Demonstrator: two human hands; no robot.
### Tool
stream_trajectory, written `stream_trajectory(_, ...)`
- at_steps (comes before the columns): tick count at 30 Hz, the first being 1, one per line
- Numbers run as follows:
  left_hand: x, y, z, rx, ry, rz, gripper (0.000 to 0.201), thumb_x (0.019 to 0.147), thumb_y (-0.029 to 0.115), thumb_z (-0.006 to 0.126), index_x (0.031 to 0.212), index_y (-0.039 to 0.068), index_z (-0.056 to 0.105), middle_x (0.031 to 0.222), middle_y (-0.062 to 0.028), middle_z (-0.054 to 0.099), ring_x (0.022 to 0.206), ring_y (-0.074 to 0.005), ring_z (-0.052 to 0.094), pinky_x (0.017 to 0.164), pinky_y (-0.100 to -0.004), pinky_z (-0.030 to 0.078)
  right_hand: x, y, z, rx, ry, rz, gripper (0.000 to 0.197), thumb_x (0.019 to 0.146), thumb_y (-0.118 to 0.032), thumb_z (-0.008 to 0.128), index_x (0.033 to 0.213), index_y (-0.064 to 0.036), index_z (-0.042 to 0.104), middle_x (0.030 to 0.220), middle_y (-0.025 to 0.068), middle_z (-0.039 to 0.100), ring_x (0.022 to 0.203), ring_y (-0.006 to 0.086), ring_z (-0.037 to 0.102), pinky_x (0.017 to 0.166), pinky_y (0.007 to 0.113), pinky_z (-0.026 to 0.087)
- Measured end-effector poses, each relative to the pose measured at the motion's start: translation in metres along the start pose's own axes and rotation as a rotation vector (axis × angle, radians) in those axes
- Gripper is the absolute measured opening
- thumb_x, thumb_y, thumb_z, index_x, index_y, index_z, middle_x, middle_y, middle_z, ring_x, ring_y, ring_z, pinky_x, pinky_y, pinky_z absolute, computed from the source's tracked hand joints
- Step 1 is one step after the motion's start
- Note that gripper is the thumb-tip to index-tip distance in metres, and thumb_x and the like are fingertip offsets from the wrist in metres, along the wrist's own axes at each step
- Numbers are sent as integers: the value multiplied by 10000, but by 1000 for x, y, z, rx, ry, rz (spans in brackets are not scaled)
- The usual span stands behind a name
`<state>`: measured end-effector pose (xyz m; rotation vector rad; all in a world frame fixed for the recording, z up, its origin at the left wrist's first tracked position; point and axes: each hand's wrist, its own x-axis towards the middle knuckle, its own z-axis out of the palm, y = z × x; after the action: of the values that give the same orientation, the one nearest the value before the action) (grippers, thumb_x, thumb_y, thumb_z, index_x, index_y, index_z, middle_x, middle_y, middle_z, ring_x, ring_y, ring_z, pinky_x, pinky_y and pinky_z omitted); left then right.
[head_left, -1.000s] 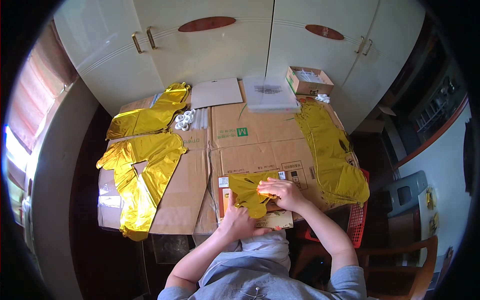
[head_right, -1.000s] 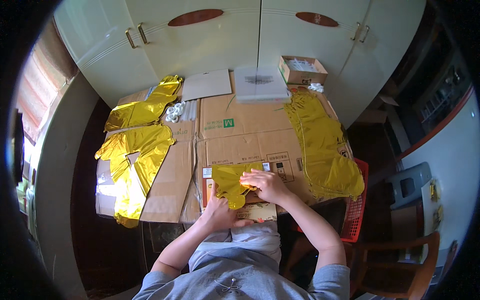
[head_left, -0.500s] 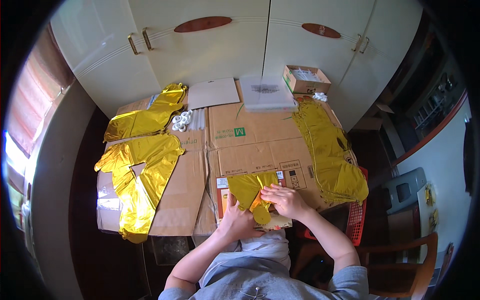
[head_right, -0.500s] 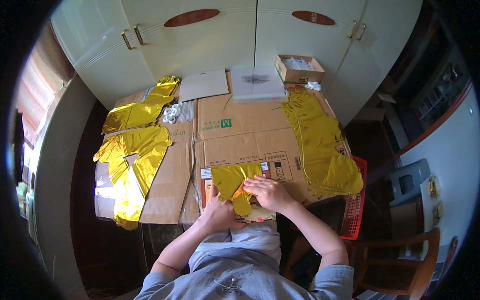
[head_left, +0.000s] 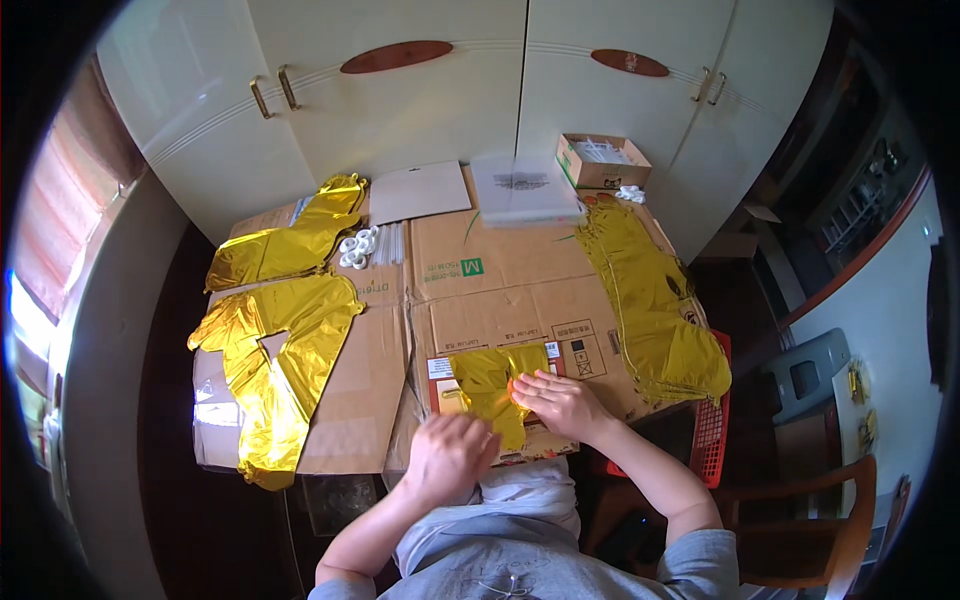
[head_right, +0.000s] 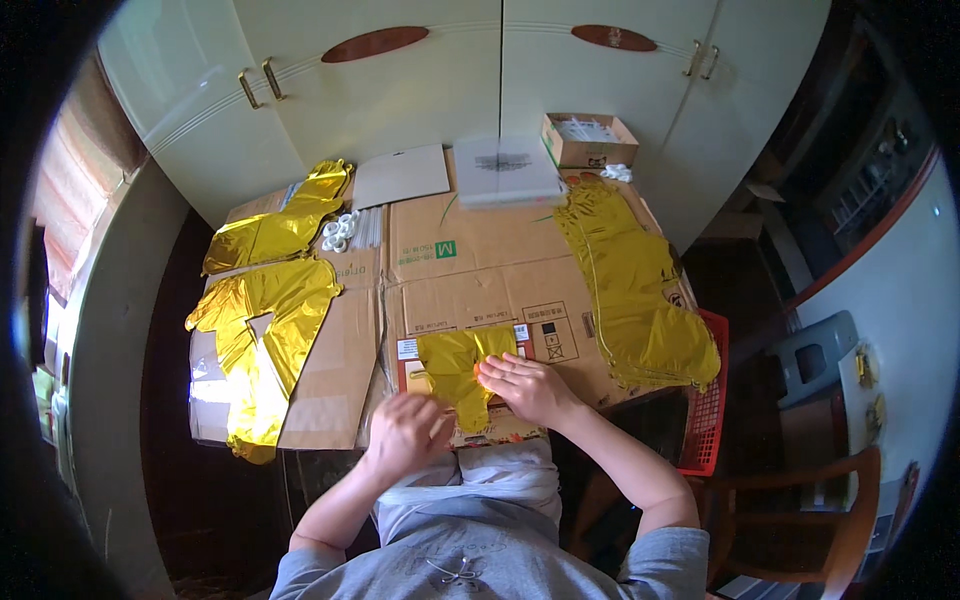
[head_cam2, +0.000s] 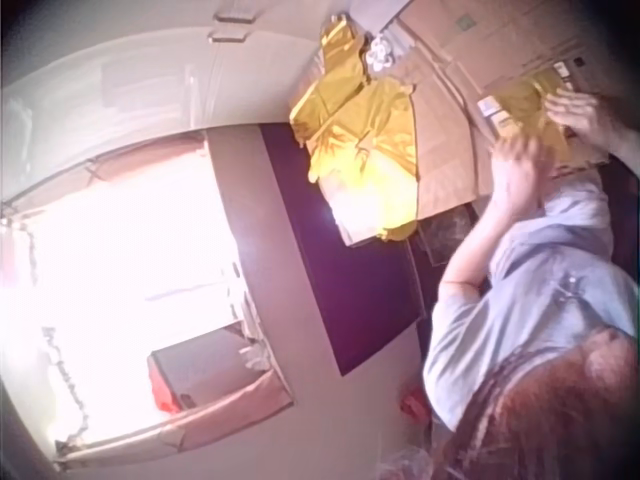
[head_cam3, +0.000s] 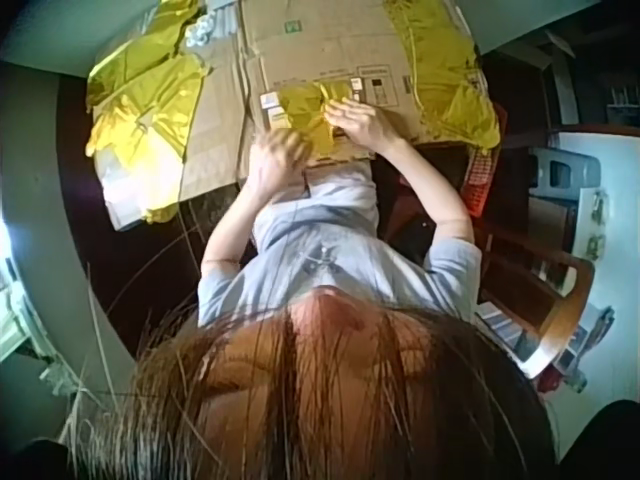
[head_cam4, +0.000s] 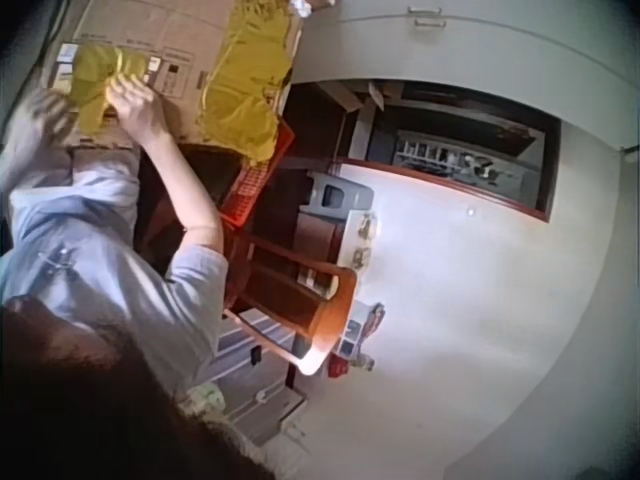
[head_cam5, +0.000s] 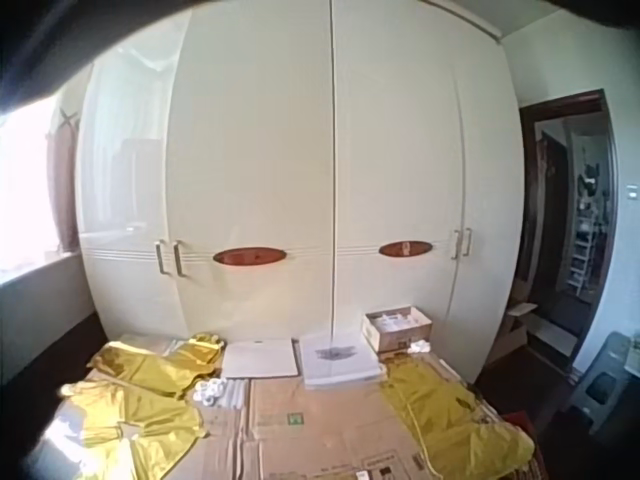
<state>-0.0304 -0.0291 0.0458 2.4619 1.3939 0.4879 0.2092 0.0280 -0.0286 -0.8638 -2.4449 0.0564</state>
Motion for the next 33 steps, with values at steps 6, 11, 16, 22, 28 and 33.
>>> stream_trajectory(6, 75, -41, 39, 141, 124, 237, 505, 951, 324, 536, 1330, -9, 512, 1399, -209, 496, 1336, -357, 442, 1096, -473, 348, -4, 4, 3, -16, -19, -6, 247, 832, -103, 609, 1053, -81, 717, 1136, 78, 701, 1108, 200, 652, 1008, 365, 495)
stream_trajectory(11, 81, -55, 58, 242, -38, 254, 616, 983, 466, 423, 1448, 62, 418, 1525, -112, 381, 1419, -318, 332, 1148, -518, 247, 0, 4, -1, -16, -24, -11, 213, 844, -139, 621, 1015, -60, 720, 1112, 86, 708, 1089, 201, 660, 999, 358, 499)
stream_trajectory(16, 75, -58, 62, 233, -59, 248, 651, 988, 510, 384, 1476, 80, 381, 1539, -114, 358, 1440, -321, 291, 1166, -523, 189, -3, -17, -31, -26, -391, 4, 951, 731, -695, 653, 1362, 0, 498, 1445, 193, 456, 1397, 309, 373, 1166, 439, 271)
stream_trajectory(22, 76, -59, 58, 233, -120, 257, 682, 979, 525, 391, 1501, 92, 326, 1566, -126, 298, 1457, -333, 240, 1170, -533, 156, -17, -24, -35, -82, -429, 5, 969, 769, -672, 636, 1443, -20, 391, 1507, 154, 378, 1439, 323, 281, 1182, 492, 205)
stream_trajectory(28, 73, -62, 54, 243, -182, 255, 681, 970, 552, 389, 1519, 159, 299, 1578, -101, 279, 1468, -321, 213, 1175, -539, 132, -17, -17, -36, -54, -439, -10, 960, 775, -653, 644, 1446, -17, 385, 1511, 142, 372, 1438, 342, 273, 1186, 491, 196)
stream_trajectory(33, 73, -62, 50, 229, -211, 253, 689, 966, 576, 374, 1523, 179, 294, 1580, -91, 278, 1473, -318, 200, 1176, -555, 118, -13, -19, -38, -79, -438, 23, 988, 743, -640, 687, 1422, 18, 399, 1509, 197, 350, 1431, 413, 251, 1187, 493, 202)
